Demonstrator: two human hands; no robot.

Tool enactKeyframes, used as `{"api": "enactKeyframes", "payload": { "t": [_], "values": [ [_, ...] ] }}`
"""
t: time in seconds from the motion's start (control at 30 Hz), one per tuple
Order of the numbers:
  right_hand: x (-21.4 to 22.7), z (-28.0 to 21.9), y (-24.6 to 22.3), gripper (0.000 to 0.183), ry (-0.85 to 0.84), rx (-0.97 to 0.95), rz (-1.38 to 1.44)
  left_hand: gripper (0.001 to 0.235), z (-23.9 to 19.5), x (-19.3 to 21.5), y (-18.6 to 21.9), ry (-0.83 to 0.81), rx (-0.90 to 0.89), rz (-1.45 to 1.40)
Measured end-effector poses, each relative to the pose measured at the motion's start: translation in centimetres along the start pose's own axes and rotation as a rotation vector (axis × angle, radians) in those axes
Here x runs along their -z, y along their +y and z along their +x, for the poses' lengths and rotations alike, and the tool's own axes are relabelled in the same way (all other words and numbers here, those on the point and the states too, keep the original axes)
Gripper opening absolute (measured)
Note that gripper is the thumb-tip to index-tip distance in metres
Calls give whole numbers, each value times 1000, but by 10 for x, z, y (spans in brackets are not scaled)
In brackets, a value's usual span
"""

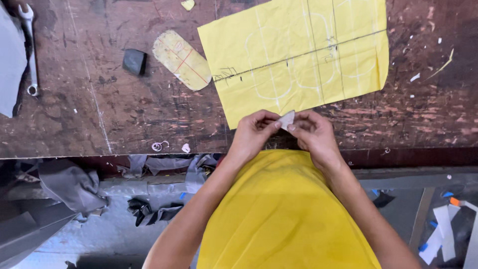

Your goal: The person traces a shoe-shaped template onto a yellow sheet using a white marking tool. They then use a ruler to draw straight lines and continue tracing the template outline on the sheet.

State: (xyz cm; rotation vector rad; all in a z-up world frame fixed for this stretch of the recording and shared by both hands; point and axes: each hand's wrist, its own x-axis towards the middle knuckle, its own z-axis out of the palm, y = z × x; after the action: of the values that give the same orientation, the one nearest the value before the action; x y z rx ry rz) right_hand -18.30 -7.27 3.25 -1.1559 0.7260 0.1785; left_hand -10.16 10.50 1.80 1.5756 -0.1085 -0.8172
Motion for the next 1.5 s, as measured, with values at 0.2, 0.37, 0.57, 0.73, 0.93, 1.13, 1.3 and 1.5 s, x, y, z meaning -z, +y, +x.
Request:
{"api": "enactKeyframes", "payload": {
  "t": [0.2,0.37,0.57,0.73,0.93,1.13,1.3,1.5],
  "values": [
    [-20,18,1,43,-2,176,-285,16,10,28,-10,-31,60,23],
    [-20,23,6,33,86,133,-248,17,18,33,-20,-84,56,-42],
    [-5,22,5,29,108,30,-169,32,22,28,-14,-75,70,88],
    [5,27,2,29,160,75,-262,31,31,21,-6,-59,75,177],
    [5,41,18,32,110,237,-387,25,34,15,-9,-28,24,336],
    [-1,45,25,22,222,276,-568,23,27,21,-13,88,-484,875],
    [-8,49,19,18,214,365,-677,33,39,25,-16,21,-590,971],
    [-13,44,19,19,208,462,-781,36,38,27,-24,38,-630,977]
  ]
}}
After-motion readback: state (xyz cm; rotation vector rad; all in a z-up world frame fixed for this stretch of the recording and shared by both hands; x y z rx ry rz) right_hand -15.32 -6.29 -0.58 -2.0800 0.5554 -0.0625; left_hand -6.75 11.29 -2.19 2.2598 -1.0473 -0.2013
